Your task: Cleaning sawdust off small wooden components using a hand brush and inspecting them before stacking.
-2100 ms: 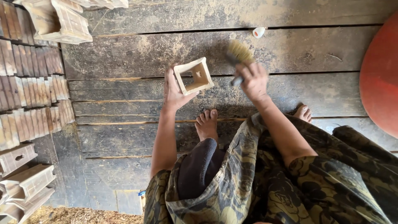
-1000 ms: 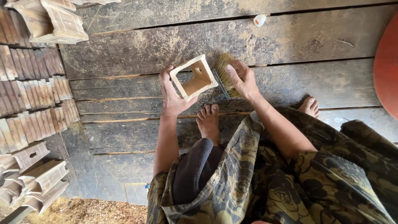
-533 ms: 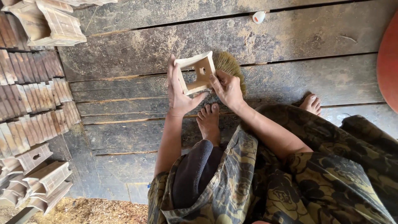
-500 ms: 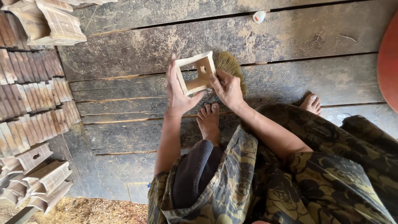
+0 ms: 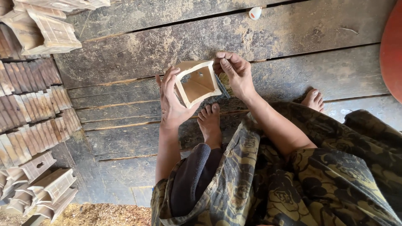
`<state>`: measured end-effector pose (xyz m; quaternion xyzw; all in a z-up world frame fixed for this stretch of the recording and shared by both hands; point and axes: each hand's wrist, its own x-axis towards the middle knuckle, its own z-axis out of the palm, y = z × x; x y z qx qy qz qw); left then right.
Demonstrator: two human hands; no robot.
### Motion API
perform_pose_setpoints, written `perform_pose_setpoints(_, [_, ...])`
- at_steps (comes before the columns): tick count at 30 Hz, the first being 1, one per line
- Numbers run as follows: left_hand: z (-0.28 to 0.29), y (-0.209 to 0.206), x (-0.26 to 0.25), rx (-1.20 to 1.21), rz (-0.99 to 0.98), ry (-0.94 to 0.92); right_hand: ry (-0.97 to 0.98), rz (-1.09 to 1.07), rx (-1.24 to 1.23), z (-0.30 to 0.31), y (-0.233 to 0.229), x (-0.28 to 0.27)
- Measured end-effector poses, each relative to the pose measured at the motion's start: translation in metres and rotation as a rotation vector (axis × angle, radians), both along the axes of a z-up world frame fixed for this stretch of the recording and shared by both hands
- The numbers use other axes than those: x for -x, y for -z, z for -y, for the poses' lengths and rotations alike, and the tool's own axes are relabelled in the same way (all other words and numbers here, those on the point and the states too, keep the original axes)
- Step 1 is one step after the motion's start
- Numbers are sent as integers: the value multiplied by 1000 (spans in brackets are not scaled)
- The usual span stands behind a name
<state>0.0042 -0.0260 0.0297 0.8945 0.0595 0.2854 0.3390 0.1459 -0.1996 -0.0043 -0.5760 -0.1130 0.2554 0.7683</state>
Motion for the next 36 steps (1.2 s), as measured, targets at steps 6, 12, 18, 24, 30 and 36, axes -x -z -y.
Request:
perform_pose_setpoints(6, [2, -11, -4, -155, -24, -3, 32, -65, -21, 3, 40, -2])
perform_pose_setpoints(12, [9, -9, -7, -207, -35, 29, 72, 162, 73, -8, 19, 3])
perform_pose_setpoints(18, [6, -20, -6, -162, -37, 31, 40, 36, 40, 7, 23, -8])
perform_pose_setpoints(24, [0, -20, -4, -38, -163, -13, -72, 262, 276, 21, 43, -19])
perform_pose_setpoints(30, [-6, -17, 14, 6, -459, -11, 266, 1054, 1291, 92, 168, -61])
perform_pose_setpoints(36, [-7, -10, 12, 5, -457, 15, 101, 1098, 1328, 80, 179, -67])
